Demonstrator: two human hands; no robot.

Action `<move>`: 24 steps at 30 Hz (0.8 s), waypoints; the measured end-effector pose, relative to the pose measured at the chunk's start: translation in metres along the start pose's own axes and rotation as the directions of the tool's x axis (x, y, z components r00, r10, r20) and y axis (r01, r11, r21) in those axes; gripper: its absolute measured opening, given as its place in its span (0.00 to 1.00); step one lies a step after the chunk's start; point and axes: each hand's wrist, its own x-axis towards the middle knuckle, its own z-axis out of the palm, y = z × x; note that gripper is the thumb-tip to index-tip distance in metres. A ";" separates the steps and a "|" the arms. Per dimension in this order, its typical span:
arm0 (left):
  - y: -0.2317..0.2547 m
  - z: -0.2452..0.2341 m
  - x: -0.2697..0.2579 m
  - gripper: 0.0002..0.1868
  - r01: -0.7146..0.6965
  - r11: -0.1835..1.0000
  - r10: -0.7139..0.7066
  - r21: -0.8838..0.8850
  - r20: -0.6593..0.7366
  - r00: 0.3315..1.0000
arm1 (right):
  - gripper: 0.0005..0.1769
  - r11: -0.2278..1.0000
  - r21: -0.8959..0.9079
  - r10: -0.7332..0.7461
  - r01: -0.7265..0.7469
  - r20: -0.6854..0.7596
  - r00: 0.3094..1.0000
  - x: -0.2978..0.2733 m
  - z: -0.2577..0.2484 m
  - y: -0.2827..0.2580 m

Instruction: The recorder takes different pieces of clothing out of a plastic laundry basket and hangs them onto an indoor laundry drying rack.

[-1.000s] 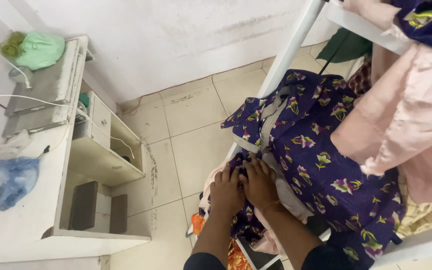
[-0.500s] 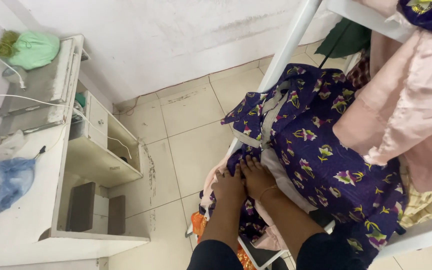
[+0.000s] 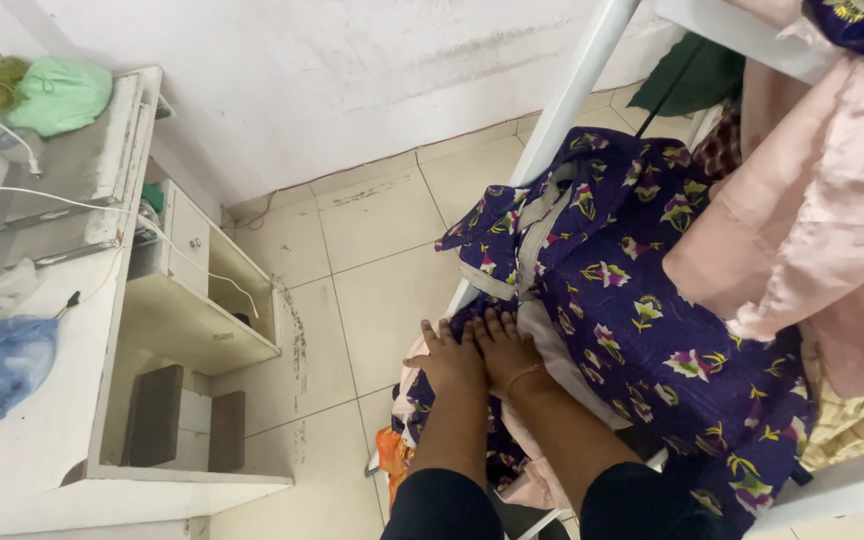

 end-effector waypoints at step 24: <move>-0.030 -0.061 -0.119 0.37 -0.252 0.941 0.127 -0.227 -0.453 0.883 | 0.31 0.962 -0.147 -0.275 0.232 -0.491 0.826 -0.101 -0.091 -0.018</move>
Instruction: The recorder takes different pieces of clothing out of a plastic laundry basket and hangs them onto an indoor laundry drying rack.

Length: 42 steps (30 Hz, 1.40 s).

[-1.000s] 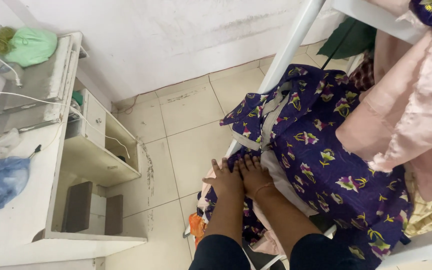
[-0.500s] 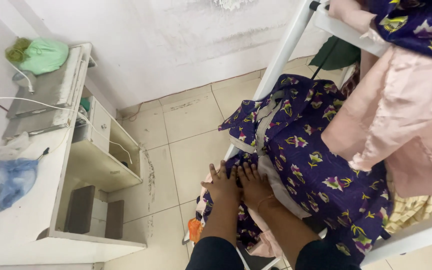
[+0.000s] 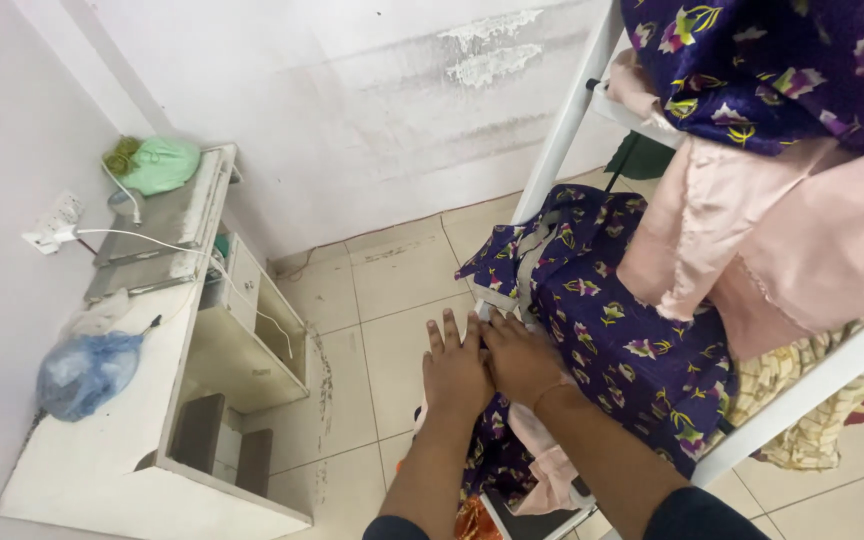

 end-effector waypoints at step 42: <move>0.224 -0.039 -0.184 0.25 0.354 0.935 -0.212 0.016 -0.776 0.595 | 0.22 0.540 0.536 -0.459 0.649 -0.459 0.761 -0.152 -0.183 0.066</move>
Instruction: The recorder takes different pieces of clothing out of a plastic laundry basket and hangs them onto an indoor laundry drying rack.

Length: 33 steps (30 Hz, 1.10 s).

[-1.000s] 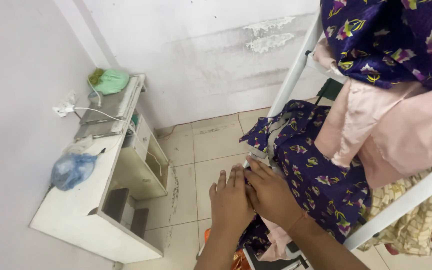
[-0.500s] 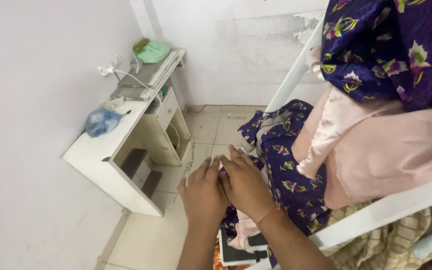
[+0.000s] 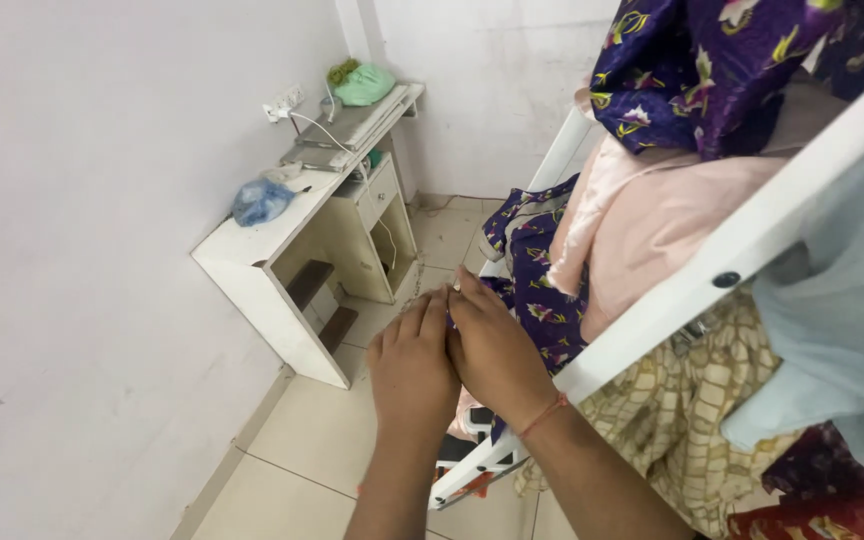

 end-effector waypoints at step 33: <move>0.316 -0.035 -0.136 0.25 -0.366 0.924 0.377 -0.113 0.107 0.920 | 0.24 0.892 -0.327 0.270 -0.312 -0.168 0.948 -0.250 -0.282 0.011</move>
